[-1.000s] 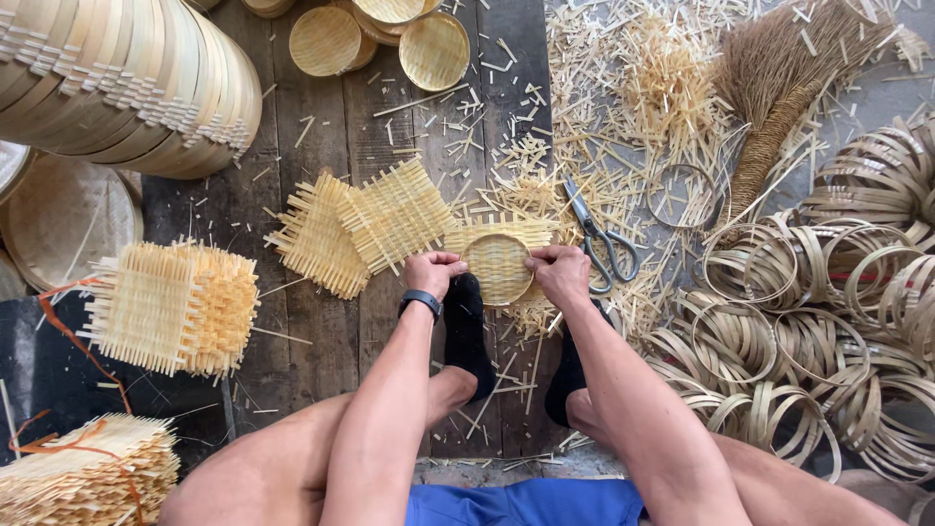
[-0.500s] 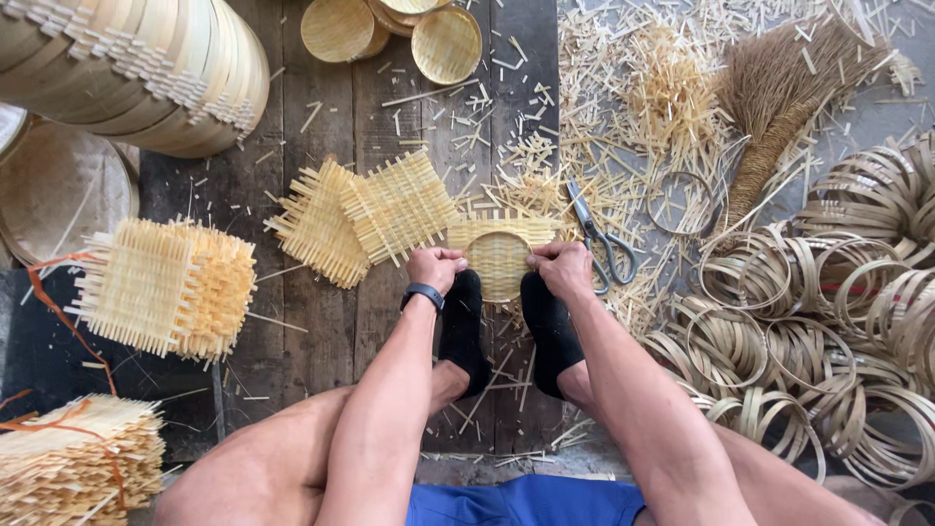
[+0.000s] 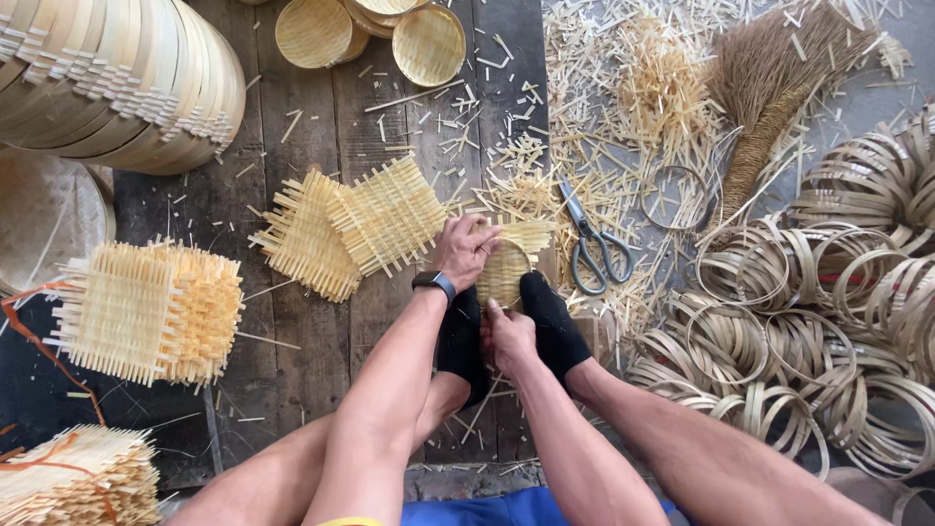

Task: The person weaves thin bamboo strips into small circular baskets. They use shears to trim the edges of the woven pieces and place the finished baskets into a stack. The workspace is cluttered with bamboo scraps and finished items.

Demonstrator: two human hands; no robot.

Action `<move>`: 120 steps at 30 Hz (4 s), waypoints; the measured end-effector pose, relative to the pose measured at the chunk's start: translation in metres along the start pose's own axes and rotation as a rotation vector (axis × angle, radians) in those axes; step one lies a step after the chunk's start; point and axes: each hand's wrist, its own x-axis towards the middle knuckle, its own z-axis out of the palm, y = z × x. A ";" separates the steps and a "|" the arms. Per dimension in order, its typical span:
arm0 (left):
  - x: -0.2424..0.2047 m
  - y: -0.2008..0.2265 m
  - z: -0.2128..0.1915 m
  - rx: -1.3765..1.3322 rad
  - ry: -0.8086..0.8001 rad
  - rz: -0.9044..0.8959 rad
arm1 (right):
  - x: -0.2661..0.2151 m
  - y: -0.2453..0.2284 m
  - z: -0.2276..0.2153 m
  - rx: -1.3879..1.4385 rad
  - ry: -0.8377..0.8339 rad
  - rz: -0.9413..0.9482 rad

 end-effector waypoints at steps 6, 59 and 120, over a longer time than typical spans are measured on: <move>-0.011 -0.031 0.046 -0.192 -0.034 -0.206 | 0.007 0.020 -0.006 -0.360 0.168 -0.369; -0.030 -0.068 0.031 -0.447 -0.200 -0.724 | 0.074 -0.162 -0.035 -0.734 0.089 -0.603; -0.012 0.066 0.050 -0.037 0.033 -0.298 | 0.097 -0.148 -0.183 -1.841 0.110 -0.806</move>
